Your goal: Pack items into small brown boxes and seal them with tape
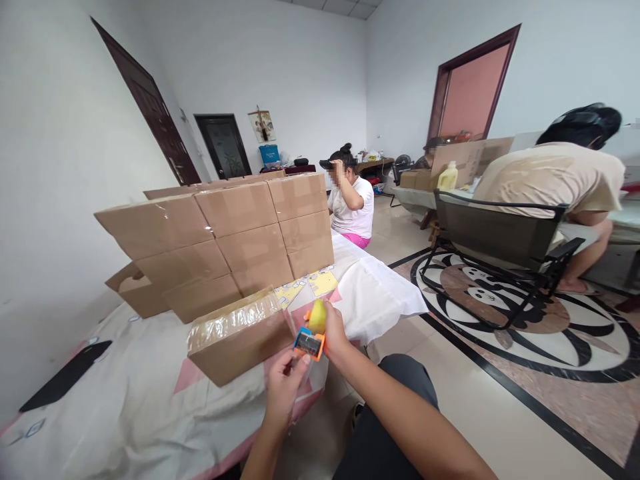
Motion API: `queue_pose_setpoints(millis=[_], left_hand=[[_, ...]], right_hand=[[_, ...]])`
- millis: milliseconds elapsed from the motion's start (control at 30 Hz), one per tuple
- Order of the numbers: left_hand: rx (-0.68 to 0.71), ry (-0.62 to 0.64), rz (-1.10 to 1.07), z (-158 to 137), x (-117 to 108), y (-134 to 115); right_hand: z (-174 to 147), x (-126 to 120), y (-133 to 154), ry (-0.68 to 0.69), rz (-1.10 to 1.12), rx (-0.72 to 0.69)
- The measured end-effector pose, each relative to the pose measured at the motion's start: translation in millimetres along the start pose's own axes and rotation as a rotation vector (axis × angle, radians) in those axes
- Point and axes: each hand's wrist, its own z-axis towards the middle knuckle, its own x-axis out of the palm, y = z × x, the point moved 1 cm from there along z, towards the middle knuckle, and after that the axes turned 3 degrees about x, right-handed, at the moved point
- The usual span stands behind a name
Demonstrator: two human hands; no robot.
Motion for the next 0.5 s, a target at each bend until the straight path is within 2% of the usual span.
queue_pose_setpoints(millis=[433,500], left_hand=[[0.012,-0.007,0.030,-1.2,9.0,-5.4],[0.003,0.001,0.046,-0.5,8.1,-7.1]], right_hand=[[5.2,-4.3,0.7,-0.019,0.046,0.095],[7.3,-5.5,-0.5,0.002,0.014,0.047]])
